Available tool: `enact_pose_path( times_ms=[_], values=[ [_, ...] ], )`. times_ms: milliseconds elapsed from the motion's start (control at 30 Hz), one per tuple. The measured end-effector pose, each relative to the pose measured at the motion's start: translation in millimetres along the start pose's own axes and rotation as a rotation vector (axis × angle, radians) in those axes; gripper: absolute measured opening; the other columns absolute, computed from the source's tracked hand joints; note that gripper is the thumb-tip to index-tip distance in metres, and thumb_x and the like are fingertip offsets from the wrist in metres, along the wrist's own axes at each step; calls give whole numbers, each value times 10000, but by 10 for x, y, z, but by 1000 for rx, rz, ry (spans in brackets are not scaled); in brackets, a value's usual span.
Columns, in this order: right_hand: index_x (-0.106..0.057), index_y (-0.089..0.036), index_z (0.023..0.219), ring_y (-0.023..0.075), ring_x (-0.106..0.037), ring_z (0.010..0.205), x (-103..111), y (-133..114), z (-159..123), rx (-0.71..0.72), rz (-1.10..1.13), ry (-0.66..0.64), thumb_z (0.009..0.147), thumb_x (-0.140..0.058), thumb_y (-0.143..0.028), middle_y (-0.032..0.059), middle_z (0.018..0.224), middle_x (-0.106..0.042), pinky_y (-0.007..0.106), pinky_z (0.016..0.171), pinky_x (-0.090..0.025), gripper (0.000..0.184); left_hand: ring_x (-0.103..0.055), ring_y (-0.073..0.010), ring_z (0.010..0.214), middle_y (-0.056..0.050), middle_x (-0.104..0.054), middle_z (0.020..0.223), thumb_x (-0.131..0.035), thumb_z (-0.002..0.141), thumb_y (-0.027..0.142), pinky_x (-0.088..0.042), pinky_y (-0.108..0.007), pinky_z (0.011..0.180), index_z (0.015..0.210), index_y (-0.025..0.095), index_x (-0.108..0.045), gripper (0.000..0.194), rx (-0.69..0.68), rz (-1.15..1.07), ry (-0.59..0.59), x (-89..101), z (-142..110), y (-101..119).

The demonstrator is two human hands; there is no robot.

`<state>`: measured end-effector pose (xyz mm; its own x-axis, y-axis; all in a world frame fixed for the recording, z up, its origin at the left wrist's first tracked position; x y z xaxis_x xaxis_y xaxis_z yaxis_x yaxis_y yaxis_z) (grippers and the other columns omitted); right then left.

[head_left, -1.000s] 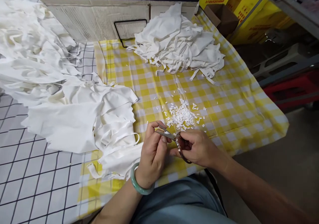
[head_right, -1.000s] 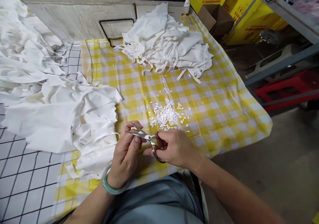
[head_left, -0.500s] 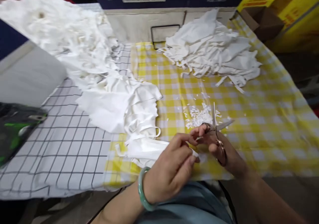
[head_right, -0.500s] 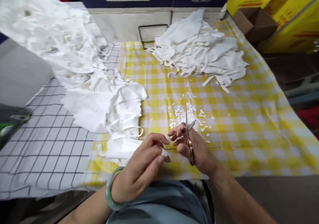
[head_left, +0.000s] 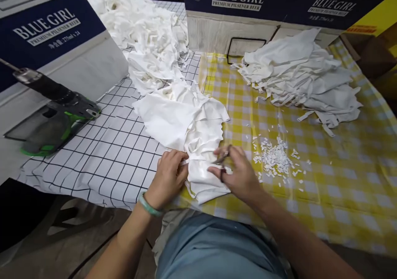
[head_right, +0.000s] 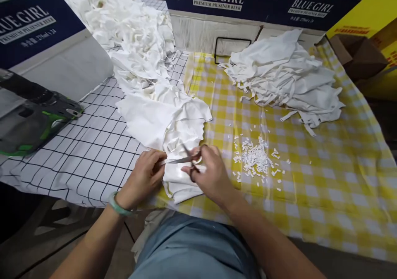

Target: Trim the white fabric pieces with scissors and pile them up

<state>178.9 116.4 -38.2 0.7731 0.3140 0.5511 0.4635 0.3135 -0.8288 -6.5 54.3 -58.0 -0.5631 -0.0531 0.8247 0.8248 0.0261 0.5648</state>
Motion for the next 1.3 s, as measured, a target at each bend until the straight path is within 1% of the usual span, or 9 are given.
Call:
enact_pose_path(
  times_ms=[133, 367, 500, 600, 667, 767, 867, 1067, 1300],
  values=[
    [-534, -209, 763, 174, -584, 782, -145, -3, 186, -73, 182, -84, 790, -659, -183, 15, 794, -608, 311, 737, -492, 131, -565, -235, 884, -87, -653, 898, -520, 928, 224, -460, -382, 806, 888, 166, -666, 162, -23, -105, -4, 221, -40, -94],
    [-521, -203, 711, 134, -629, 787, 454, 190, 128, -241, 494, 91, 716, -797, -263, -4, 781, -631, 250, 738, -521, 282, -636, -165, 890, -46, -698, 962, -541, 952, 254, -485, -261, 783, 1035, 222, -707, 188, 43, -507, 22, 748, -178, -105],
    [-537, -209, 720, 117, -622, 734, 542, 87, -3, -215, 489, 138, 762, -770, -216, -9, 769, -644, 237, 715, -525, 237, -611, -167, 849, -62, -666, 867, -583, 929, 278, -474, -265, 780, 901, 169, -706, 167, -44, -790, -137, 365, -138, 410],
    [-511, -225, 742, 119, -634, 736, 522, -146, -123, -124, 557, 114, 809, -724, -170, -12, 791, -665, 225, 674, -515, 231, -609, -171, 794, -82, -657, 815, -499, 956, 452, -489, -281, 763, 863, 136, -713, 393, 137, -1190, -366, -148, -152, 704],
    [-496, -229, 746, 134, -642, 744, 410, -373, -232, -31, 627, -49, 835, -691, -171, -3, 807, -679, 248, 676, -519, 222, -634, -188, 822, -107, -678, 875, -430, 951, 559, -513, -305, 785, 948, 123, -721, 524, 339, -1527, -490, -408, -180, 820],
    [-477, -216, 713, 137, -630, 710, 190, -605, -463, 30, 680, -352, 851, -650, -175, 15, 788, -684, 278, 696, -519, 225, -666, -181, 862, -116, -697, 980, -621, 887, 439, -535, -293, 822, 1094, 120, -699, 389, 575, -1822, -524, -528, -164, 833],
    [-464, -213, 705, 126, -617, 682, 64, -516, -616, -57, 668, -472, 861, -635, -196, 14, 757, -666, 263, 665, -506, 232, -622, -81, 683, -66, -686, 861, -744, 791, 182, -504, -156, 641, 1091, 110, -693, 313, 717, -1842, -434, -457, -121, 694],
    [-489, -235, 834, 243, -549, 1175, 131, -44, -351, -67, 345, -35, 722, -794, -241, 66, 1125, -640, 386, 976, -454, 325, -462, -29, 530, -33, -645, 758, -699, 836, 206, -318, -111, 453, 1006, 131, -655, 190, 554, -1730, -374, -187, -114, 690],
    [-440, -224, 767, 146, -595, 823, 123, -169, 158, -70, 611, 66, 745, -715, -207, -1, 858, -600, 290, 790, -492, 277, -483, -76, 604, -49, -674, 808, -620, 901, 298, -357, -181, 547, 1016, 165, -650, 178, 473, -1435, -335, -33, -194, 492]
  ],
)
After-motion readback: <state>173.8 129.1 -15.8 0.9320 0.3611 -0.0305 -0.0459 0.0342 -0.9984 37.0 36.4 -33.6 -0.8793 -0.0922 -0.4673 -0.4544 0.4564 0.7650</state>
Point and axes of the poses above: each hand's wrist, its own z-axis towards the middle knuckle, its own x-axis out of the back of the hand, y = z × x, the point moved 7 cm from there along z, towards the middle knuckle
